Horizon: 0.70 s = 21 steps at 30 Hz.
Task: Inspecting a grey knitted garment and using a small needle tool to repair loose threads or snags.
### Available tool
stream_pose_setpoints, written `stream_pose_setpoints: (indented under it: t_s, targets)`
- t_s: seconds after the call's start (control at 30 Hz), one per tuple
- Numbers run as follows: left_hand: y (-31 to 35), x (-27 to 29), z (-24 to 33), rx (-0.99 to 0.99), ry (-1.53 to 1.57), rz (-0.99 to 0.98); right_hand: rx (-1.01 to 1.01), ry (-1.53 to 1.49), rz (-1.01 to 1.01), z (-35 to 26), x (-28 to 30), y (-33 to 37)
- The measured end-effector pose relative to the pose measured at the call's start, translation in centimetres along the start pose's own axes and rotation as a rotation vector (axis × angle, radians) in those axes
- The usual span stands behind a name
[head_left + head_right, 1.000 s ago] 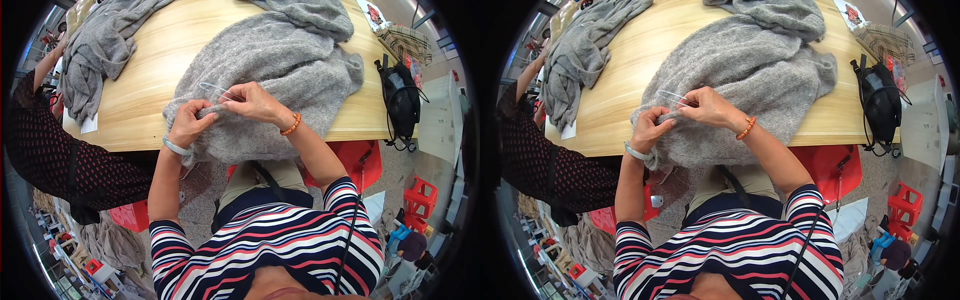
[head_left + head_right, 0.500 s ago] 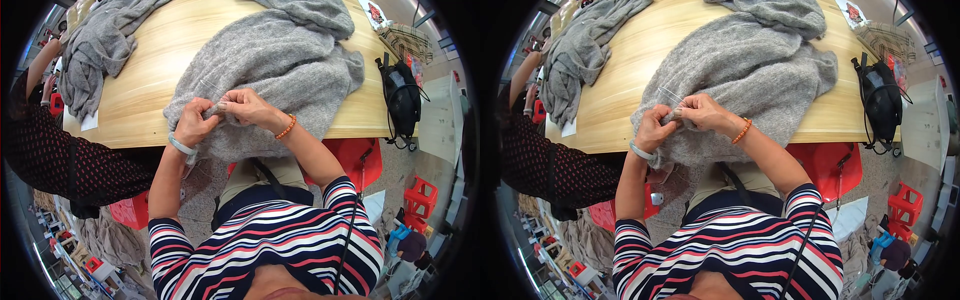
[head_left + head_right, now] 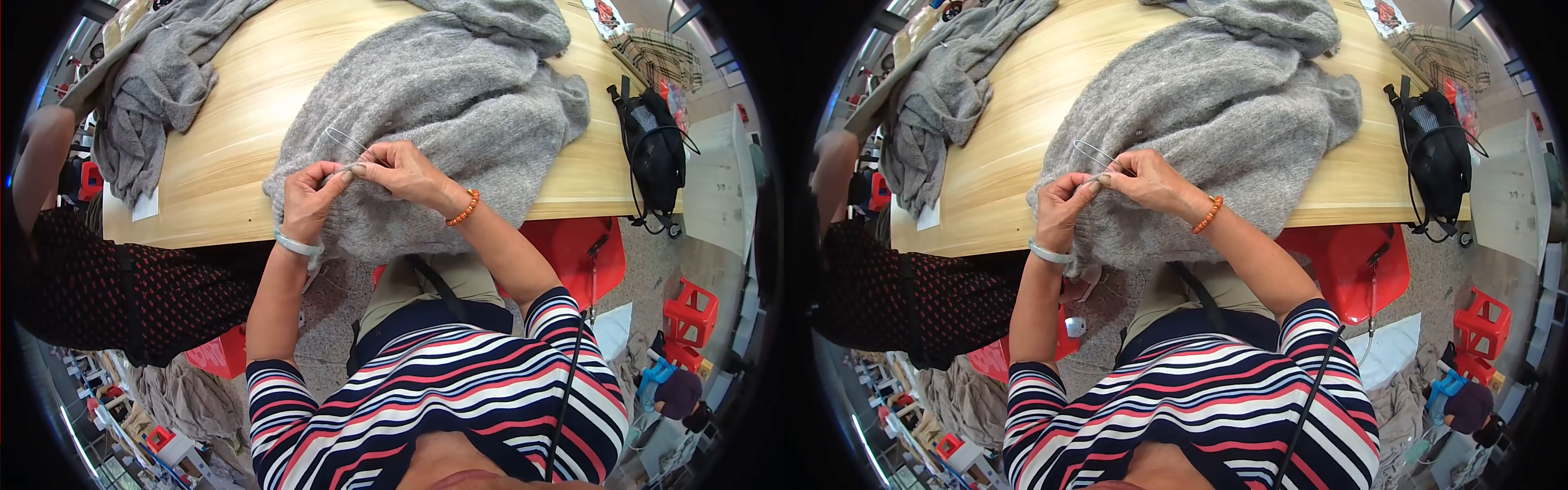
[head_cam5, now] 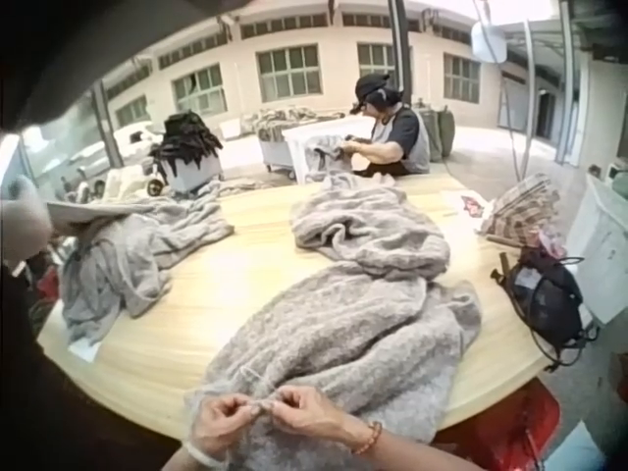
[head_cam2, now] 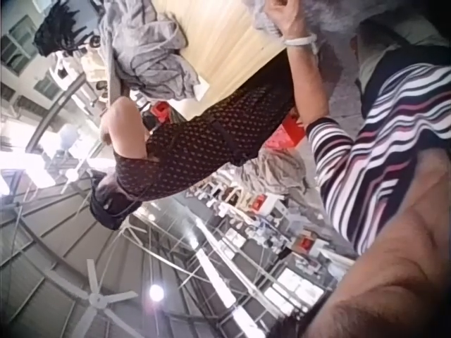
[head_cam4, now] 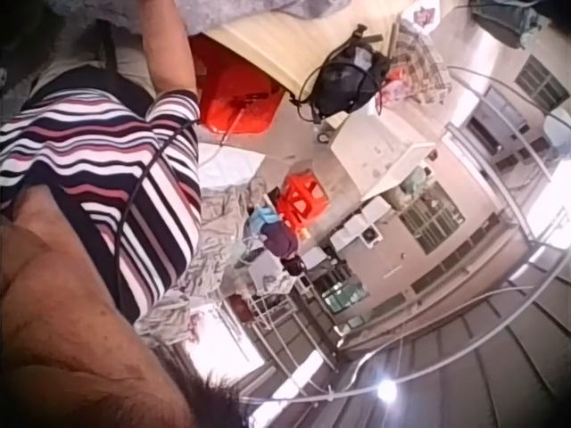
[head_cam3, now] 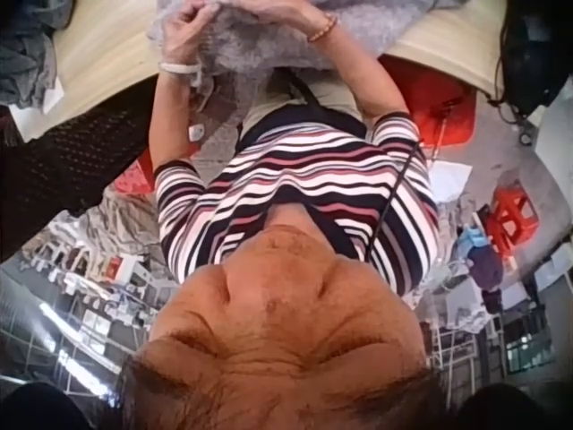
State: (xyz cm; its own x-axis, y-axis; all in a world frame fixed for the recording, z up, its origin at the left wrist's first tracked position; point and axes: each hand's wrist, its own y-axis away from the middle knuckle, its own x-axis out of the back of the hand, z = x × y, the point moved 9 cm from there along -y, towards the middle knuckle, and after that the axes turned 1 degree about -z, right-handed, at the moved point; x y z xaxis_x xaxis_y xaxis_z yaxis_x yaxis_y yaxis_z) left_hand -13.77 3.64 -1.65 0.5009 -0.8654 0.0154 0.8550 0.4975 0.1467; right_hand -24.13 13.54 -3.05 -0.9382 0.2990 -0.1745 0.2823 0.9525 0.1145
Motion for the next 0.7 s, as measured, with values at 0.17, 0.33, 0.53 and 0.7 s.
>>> stream_pose_setpoints:
  t_s: [0.17, 0.33, 0.53, 0.7]
  targets:
    - [-0.1, -0.1, 0.0, -0.074, -0.194, 0.038, 0.1, 0.06, 0.088, -0.6, 0.2, -0.1]
    - [-0.3, -0.4, 0.4, -0.062, -0.242, -0.047, 0.067, -0.006, 0.088, -0.6, -0.3, 0.0]
    - [-0.1, -0.4, 0.2, 0.072, -0.12, -0.126, -0.173, -0.239, -0.051, 0.9, -0.4, 0.4]
    - [0.0, -0.7, 0.2, 0.1, -0.063, -0.142, -0.143, -0.087, -0.038, 0.8, -0.1, 0.9]
